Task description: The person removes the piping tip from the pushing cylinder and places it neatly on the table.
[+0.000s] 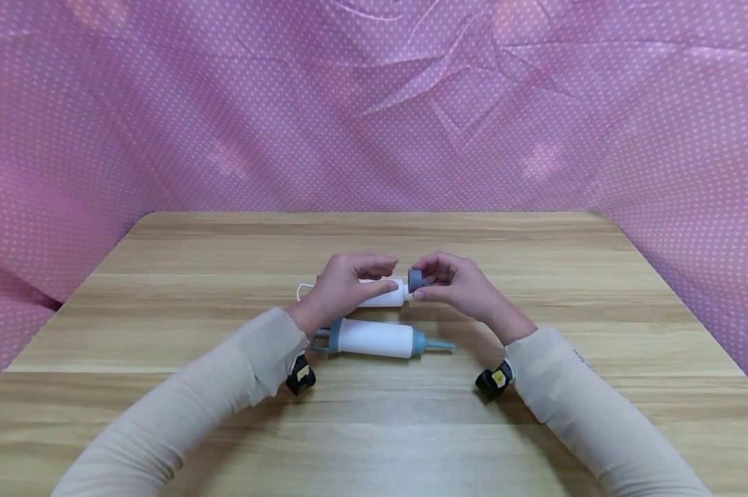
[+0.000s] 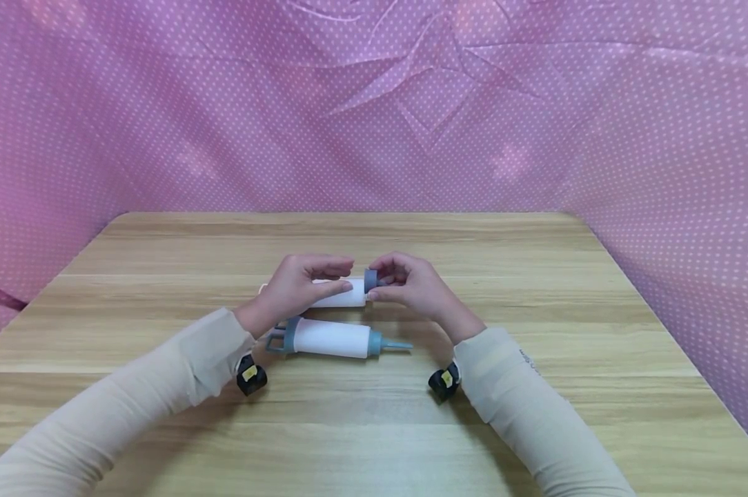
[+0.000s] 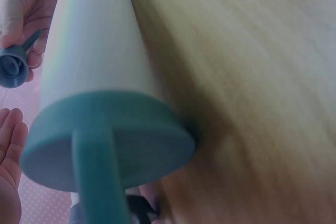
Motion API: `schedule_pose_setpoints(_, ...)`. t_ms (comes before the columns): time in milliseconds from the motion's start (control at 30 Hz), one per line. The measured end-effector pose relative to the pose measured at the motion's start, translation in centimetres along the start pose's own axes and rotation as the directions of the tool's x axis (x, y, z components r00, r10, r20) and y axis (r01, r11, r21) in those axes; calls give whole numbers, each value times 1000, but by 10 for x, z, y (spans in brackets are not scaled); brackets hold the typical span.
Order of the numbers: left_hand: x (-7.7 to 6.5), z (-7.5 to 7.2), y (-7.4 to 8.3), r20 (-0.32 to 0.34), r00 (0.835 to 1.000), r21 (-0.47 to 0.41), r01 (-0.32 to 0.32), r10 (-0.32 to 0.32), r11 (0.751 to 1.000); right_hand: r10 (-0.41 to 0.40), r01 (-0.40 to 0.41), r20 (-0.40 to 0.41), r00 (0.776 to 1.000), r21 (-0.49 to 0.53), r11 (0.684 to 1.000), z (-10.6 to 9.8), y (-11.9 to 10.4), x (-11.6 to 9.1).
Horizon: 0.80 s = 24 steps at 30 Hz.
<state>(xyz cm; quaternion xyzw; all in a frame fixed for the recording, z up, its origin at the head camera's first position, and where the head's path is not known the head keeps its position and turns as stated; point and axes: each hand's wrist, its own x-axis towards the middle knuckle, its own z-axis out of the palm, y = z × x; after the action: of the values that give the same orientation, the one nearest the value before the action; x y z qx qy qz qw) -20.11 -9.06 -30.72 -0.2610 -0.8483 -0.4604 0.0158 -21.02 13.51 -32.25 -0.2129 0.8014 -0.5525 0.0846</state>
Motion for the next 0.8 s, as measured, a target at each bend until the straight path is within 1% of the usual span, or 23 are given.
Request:
schedule_pose_setpoints(100,-1,3,0,-3,1000,-50,25,-26,998,-5,5,-1,1000,2,1000,2,-2,0)
schedule_pose_setpoints(200,-1,6,1,-3,999,-115,45,-46,992,-12,12,1,1000,3,1000,3,-3,0)
schedule_pose_setpoints(267,-2,8,1,-1,998,-143,57,-57,988,-14,14,0,1000,0,1000,3,-3,0)
schedule_pose_setpoints(500,-3,11,1,9,997,-169,75,-75,983,-21,21,-11,1000,9,1000,5,-6,0)
schedule_pose_setpoints(800,-3,15,2,18,995,-227,102,-100,969,-34,33,12,999,37,999,6,-4,0)
